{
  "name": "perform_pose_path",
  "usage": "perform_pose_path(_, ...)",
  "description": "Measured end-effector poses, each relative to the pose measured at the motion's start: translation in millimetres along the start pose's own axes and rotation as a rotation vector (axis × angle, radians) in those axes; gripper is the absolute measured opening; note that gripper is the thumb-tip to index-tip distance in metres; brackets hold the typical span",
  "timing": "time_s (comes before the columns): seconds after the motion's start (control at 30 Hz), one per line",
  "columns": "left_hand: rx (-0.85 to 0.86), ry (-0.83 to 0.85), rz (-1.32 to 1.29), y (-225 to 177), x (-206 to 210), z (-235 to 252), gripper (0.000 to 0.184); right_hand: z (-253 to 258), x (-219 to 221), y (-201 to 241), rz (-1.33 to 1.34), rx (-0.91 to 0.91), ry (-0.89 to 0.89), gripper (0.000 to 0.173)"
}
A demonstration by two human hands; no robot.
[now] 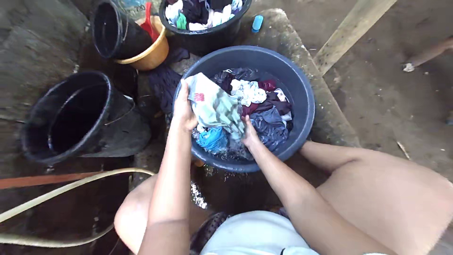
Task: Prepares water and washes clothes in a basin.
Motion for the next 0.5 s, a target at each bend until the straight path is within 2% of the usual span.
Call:
perform_pose_path(0.07,-0.105,-0.153,0.116,45.8,-52.9,1.3,0.065,-19.1,22.4,26.5,-0.001,-0.109,0.027,0.046)
perform_pose_path(0.13,-0.259,-0.285,0.248,107.9,-102.6,8.0,0.076,-48.2,49.9,57.5,-0.203,-0.283,0.023,0.036)
perform_pose_path(0.17,-0.314,-0.325,0.269,133.4,-114.1,11.5,0.074,-62.5,64.1,68.1,-0.356,-0.388,0.044,0.032)
perform_pose_path(0.2,-0.353,-0.396,0.317,147.2,-110.0,9.8,0.064,-73.4,77.4,74.3,-0.526,-0.486,0.075,0.029)
perform_pose_path(0.27,-0.470,-0.520,0.449,143.7,-69.8,-8.6,0.043,-78.7,91.2,74.1,-0.924,-0.600,0.098,0.033)
perform_pose_path(0.3,-0.427,-0.388,0.546,142.8,-63.7,-13.1,0.041,-69.5,87.6,69.0,-1.086,-0.580,0.086,0.037)
perform_pose_path(0.33,-0.256,-0.175,0.601,149.1,-68.9,-7.8,0.041,-51.5,76.0,65.2,-1.183,-0.545,0.049,0.040)
perform_pose_path(0.4,-0.245,-0.377,0.450,157.3,-67.2,7.8,0.046,-3.1,35.4,63.4,-1.265,-0.451,-0.079,0.046)
perform_pose_path(0.43,-0.282,-0.393,0.442,153.7,-73.1,13.0,0.050,15.6,11.5,63.5,-1.293,-0.386,-0.140,0.050)
perform_pose_path(0.5,-0.332,-0.295,0.552,138.7,-96.3,19.8,0.051,24.0,-25.4,66.9,-1.407,-0.318,-0.220,0.052)
Point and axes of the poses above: each hand's wrist, its own z-axis towards the middle knuckle, its own x-axis out of the palm, y = z × x, the point moved 6 cm from there along z, towards the middle knuckle, and after that the axes turned 15 degrees about -z, right-handed, at the moved point
